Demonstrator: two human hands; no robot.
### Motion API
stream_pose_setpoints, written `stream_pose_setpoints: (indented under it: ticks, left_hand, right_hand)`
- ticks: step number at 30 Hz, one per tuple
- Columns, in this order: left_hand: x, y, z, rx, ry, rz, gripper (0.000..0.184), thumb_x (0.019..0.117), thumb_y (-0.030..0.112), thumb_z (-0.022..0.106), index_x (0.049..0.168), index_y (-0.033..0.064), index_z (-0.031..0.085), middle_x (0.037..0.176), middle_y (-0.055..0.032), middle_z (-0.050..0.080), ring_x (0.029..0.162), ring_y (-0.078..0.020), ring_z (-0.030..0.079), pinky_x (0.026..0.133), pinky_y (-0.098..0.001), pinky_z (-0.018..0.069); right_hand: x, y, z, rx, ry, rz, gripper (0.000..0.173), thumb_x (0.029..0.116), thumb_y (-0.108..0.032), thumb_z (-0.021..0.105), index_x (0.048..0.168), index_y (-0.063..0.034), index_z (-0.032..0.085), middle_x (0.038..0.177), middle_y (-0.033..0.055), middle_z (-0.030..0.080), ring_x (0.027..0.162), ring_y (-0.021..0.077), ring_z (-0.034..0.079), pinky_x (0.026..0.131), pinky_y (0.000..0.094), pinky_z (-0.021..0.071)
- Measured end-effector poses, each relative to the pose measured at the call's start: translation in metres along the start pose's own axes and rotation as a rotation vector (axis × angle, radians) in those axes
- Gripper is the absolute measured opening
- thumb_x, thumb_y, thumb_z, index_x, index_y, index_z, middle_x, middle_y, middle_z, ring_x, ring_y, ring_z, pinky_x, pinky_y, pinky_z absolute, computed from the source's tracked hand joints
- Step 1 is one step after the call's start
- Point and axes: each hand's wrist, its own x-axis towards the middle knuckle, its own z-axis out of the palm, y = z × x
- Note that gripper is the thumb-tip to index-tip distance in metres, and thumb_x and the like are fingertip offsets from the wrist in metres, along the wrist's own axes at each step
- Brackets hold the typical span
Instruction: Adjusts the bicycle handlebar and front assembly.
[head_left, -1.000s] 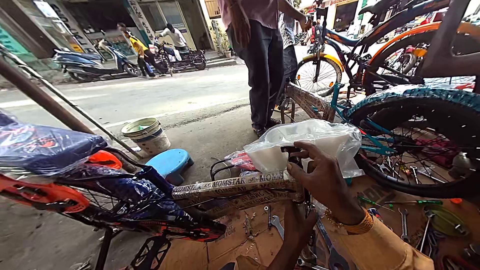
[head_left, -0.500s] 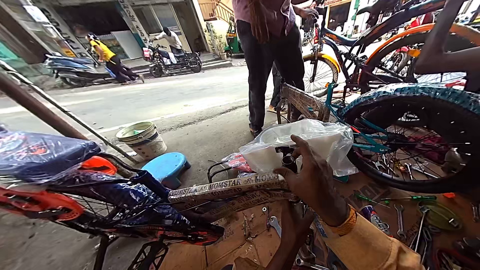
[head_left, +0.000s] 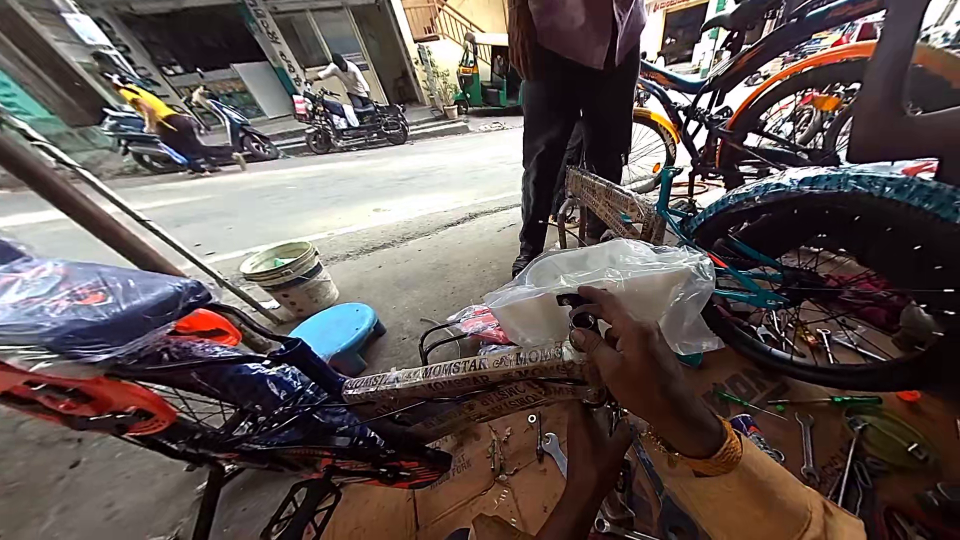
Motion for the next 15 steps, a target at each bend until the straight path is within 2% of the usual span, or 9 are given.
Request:
stream_pose_setpoints:
  ticks: [3, 5, 9, 11, 12, 14, 15]
  left_hand:
    - [0.001, 0.001, 0.000, -0.012, -0.002, -0.009, 0.080, 0.0727, 0.031, 0.080, 0.136, -0.0043, 0.048, 0.119, -0.0146, 0.064, 0.109, -0.0173, 0.064, 0.096, -0.0359, 0.0544]
    - [0.001, 0.002, 0.000, -0.013, -0.003, -0.019, 0.079, 0.0727, 0.030, 0.080, 0.136, -0.0044, 0.048, 0.119, -0.0144, 0.064, 0.109, -0.0173, 0.064, 0.096, -0.0352, 0.0543]
    - [0.000, 0.000, 0.000, -0.013, 0.001, -0.012, 0.080, 0.0734, 0.030, 0.080, 0.137, -0.0046, 0.048, 0.123, -0.0154, 0.064, 0.113, -0.0177, 0.063, 0.099, -0.0355, 0.0530]
    - [-0.001, 0.001, 0.000, -0.009, 0.007, -0.003, 0.079, 0.0732, 0.031, 0.080, 0.136, -0.0050, 0.048, 0.122, -0.0154, 0.064, 0.113, -0.0176, 0.063, 0.098, -0.0355, 0.0530]
    - [-0.001, 0.001, 0.000, -0.004, 0.008, 0.000, 0.080, 0.0732, 0.032, 0.080, 0.137, -0.0054, 0.048, 0.122, -0.0155, 0.064, 0.113, -0.0177, 0.063, 0.098, -0.0355, 0.0530]
    - [-0.001, 0.002, 0.000, -0.011, 0.005, -0.007, 0.080, 0.0726, 0.031, 0.080, 0.136, -0.0046, 0.048, 0.121, -0.0146, 0.064, 0.111, -0.0164, 0.064, 0.097, -0.0343, 0.0535]
    - [-0.001, 0.002, 0.001, -0.019, 0.003, -0.010, 0.081, 0.0721, 0.031, 0.081, 0.137, -0.0043, 0.047, 0.121, -0.0144, 0.064, 0.111, -0.0159, 0.064, 0.097, -0.0339, 0.0538]
  right_hand:
    - [0.003, -0.003, -0.005, -0.039, -0.088, -0.012, 0.047, 0.1053, -0.026, 0.054, 0.151, -0.0195, 0.048, 0.122, -0.0030, 0.071, 0.090, 0.0150, 0.070, 0.076, 0.0418, 0.0593]
    - [0.003, -0.003, -0.008, -0.042, -0.119, -0.009, 0.046, 0.1070, -0.026, 0.050, 0.152, -0.0206, 0.047, 0.128, -0.0036, 0.069, 0.097, 0.0151, 0.070, 0.081, 0.0428, 0.0590]
    - [0.000, -0.004, -0.008, -0.057, -0.119, 0.008, 0.043, 0.1072, -0.027, 0.050, 0.150, -0.0235, 0.049, 0.124, -0.0033, 0.070, 0.093, 0.0155, 0.070, 0.078, 0.0438, 0.0590]
    - [-0.001, -0.004, -0.002, -0.084, 0.005, 0.006, 0.043, 0.1012, -0.030, 0.063, 0.143, -0.0226, 0.057, 0.109, -0.0027, 0.073, 0.075, 0.0153, 0.067, 0.067, 0.0430, 0.0573]
    - [-0.002, -0.002, 0.002, -0.122, 0.106, -0.004, 0.047, 0.0942, -0.034, 0.073, 0.138, -0.0204, 0.061, 0.101, -0.0018, 0.074, 0.067, 0.0159, 0.065, 0.062, 0.0433, 0.0561]
    - [-0.001, 0.002, 0.009, -0.184, 0.233, -0.033, 0.063, 0.0821, -0.043, 0.084, 0.134, -0.0147, 0.062, 0.091, 0.0008, 0.072, 0.063, 0.0175, 0.061, 0.057, 0.0432, 0.0533]
    - [-0.001, 0.004, 0.010, -0.195, 0.237, -0.042, 0.070, 0.0793, -0.045, 0.086, 0.136, -0.0131, 0.061, 0.093, 0.0024, 0.070, 0.063, 0.0176, 0.060, 0.056, 0.0421, 0.0527]
